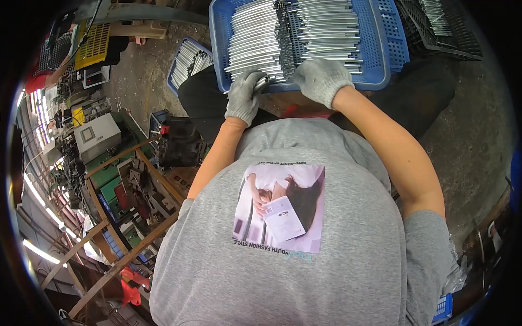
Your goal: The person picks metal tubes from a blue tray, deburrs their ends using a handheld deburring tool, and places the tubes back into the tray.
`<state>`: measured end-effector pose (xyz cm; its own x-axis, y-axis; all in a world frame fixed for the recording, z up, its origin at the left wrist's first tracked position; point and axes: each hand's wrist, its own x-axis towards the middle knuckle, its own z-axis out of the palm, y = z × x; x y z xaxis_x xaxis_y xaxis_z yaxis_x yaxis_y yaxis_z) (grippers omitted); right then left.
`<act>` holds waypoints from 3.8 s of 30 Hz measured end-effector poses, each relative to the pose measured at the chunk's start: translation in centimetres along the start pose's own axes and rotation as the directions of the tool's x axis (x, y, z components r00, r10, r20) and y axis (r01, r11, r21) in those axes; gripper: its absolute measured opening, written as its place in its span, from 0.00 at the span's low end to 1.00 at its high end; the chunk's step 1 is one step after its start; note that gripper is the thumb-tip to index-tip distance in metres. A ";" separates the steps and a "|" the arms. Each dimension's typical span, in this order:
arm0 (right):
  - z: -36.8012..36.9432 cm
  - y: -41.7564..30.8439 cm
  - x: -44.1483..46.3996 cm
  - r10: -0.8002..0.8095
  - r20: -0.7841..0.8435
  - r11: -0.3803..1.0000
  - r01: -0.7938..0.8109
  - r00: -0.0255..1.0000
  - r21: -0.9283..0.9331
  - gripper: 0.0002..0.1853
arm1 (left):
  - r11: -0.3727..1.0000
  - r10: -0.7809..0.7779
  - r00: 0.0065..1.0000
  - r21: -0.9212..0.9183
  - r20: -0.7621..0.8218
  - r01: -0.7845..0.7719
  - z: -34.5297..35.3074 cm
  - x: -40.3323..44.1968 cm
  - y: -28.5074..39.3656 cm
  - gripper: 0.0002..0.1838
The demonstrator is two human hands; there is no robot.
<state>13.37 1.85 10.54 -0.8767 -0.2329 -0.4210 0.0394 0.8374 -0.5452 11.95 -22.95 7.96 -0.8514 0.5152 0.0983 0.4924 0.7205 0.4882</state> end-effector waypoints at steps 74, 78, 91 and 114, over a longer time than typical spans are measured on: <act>-0.3 0.4 2.9 0.125 0.054 0.991 -0.128 0.991 0.041 0.18 | 0.996 -0.084 0.995 -0.003 -0.060 0.084 1.6 0.3 -0.8 0.20; 0.7 0.9 3.9 0.110 0.020 0.994 -0.110 0.994 0.027 0.18 | 0.997 -0.054 0.995 0.056 -0.089 0.059 1.6 0.5 -0.1 0.18; 0.3 -0.2 3.5 -0.002 -0.005 0.997 0.002 1.000 0.083 0.19 | 0.992 -0.123 0.990 0.003 -0.072 0.124 1.4 0.8 -0.2 0.15; -2.1 -1.7 1.2 -0.083 -0.010 0.982 0.083 0.997 0.168 0.17 | 0.988 0.152 0.980 0.034 -0.132 -0.148 -1.6 0.1 0.2 0.21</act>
<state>11.22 1.17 12.43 -0.8818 -0.2961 -0.3671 0.0465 0.7200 -0.6925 11.66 -23.47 9.43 -0.7832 0.5527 0.2848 0.6192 0.6517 0.4382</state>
